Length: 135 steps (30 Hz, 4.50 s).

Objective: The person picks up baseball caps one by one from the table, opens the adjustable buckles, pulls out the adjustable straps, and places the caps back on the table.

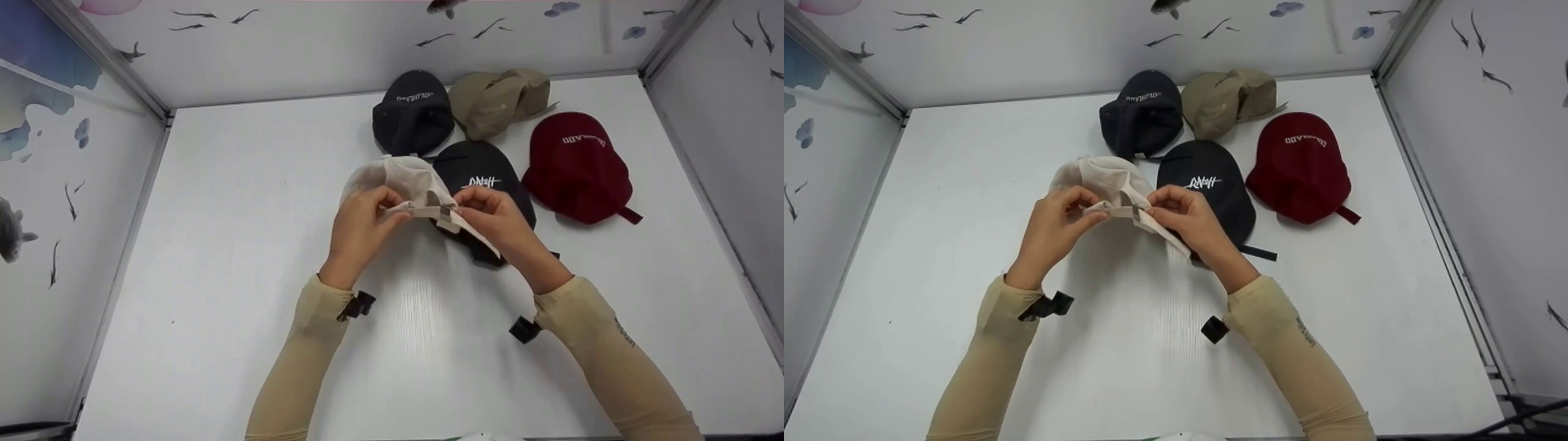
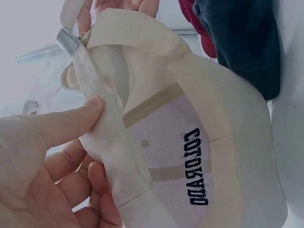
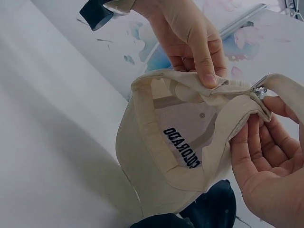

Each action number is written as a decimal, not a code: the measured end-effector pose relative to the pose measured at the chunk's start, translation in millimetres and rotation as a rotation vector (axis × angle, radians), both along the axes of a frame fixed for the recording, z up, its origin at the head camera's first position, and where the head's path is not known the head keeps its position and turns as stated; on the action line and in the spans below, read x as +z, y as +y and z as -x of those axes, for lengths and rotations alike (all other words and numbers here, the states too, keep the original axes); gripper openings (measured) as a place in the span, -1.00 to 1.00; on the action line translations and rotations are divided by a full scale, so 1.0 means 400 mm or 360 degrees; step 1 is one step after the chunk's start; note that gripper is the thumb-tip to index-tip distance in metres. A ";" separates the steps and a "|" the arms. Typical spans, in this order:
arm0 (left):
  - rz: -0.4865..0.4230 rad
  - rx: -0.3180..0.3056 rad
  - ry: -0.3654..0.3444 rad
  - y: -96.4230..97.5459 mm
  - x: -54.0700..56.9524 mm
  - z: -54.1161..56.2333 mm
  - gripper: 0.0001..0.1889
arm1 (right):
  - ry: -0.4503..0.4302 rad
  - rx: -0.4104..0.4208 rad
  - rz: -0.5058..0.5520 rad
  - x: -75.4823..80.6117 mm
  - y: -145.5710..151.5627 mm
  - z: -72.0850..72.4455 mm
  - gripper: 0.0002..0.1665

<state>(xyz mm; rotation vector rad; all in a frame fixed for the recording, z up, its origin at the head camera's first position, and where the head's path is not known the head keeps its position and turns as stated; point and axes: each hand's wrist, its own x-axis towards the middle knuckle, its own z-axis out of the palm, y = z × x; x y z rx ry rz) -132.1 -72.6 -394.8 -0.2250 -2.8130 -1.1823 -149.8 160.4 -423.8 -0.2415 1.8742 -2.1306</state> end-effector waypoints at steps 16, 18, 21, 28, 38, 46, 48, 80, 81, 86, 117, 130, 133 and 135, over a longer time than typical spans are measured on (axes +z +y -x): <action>0.0070 -0.0003 0.0080 -0.009 -0.004 -0.001 -0.86 | -0.0020 0.0017 0.0062 -0.002 0.001 -0.003 -0.76; 0.0085 0.0002 0.0114 -0.009 -0.005 -0.001 -0.88 | -0.0027 0.0018 0.0068 -0.003 -0.001 -0.003 -0.76; 0.0078 0.0036 0.0108 -0.006 -0.006 -0.001 -0.88 | -0.0033 0.0017 0.0071 0.000 -0.003 -0.004 -0.77; -0.0019 0.0031 -0.0005 -0.003 -0.007 -0.005 -0.86 | -0.0044 -0.0013 0.0063 0.002 -0.005 -0.006 -0.79; -0.0071 -0.0118 0.0096 0.013 0.000 -0.010 -0.81 | -0.0025 0.0024 0.0064 0.001 -0.008 -0.006 -0.81; -0.0106 -0.0197 0.0155 0.028 0.004 -0.006 -0.82 | -0.0011 0.0015 0.0089 -0.001 -0.009 -0.008 -0.80; -0.0108 -0.0201 0.0156 0.030 0.003 -0.005 -0.82 | -0.0012 0.0009 0.0091 -0.001 -0.009 -0.008 -0.80; -0.0057 -0.0166 0.0172 0.020 0.004 -0.004 -0.87 | 0.0010 0.0071 0.0110 -0.008 -0.007 -0.007 -0.81; -0.0059 -0.0164 0.0166 0.019 0.004 -0.004 -0.87 | 0.0008 0.0068 0.0108 -0.009 -0.007 -0.007 -0.81; -0.0064 -0.0145 0.0156 0.011 0.004 -0.002 -0.87 | -0.0023 0.0057 0.0114 -0.012 -0.008 -0.006 -0.80; -0.0048 -0.0109 0.0128 -0.010 0.005 -0.007 -0.88 | -0.0030 0.0099 0.0150 -0.014 -0.008 -0.009 -0.78; -0.0016 -0.0068 0.0093 -0.022 0.006 -0.006 -0.90 | -0.0024 0.0168 0.0192 -0.016 -0.005 -0.007 -0.76; -0.0004 -0.0059 0.0084 -0.026 0.005 -0.005 -0.89 | -0.0030 0.0166 0.0168 -0.016 -0.006 -0.009 -0.76; 0.0003 -0.0054 0.0078 -0.030 0.005 -0.005 -0.88 | -0.0038 0.0168 0.0152 -0.016 -0.006 -0.009 -0.77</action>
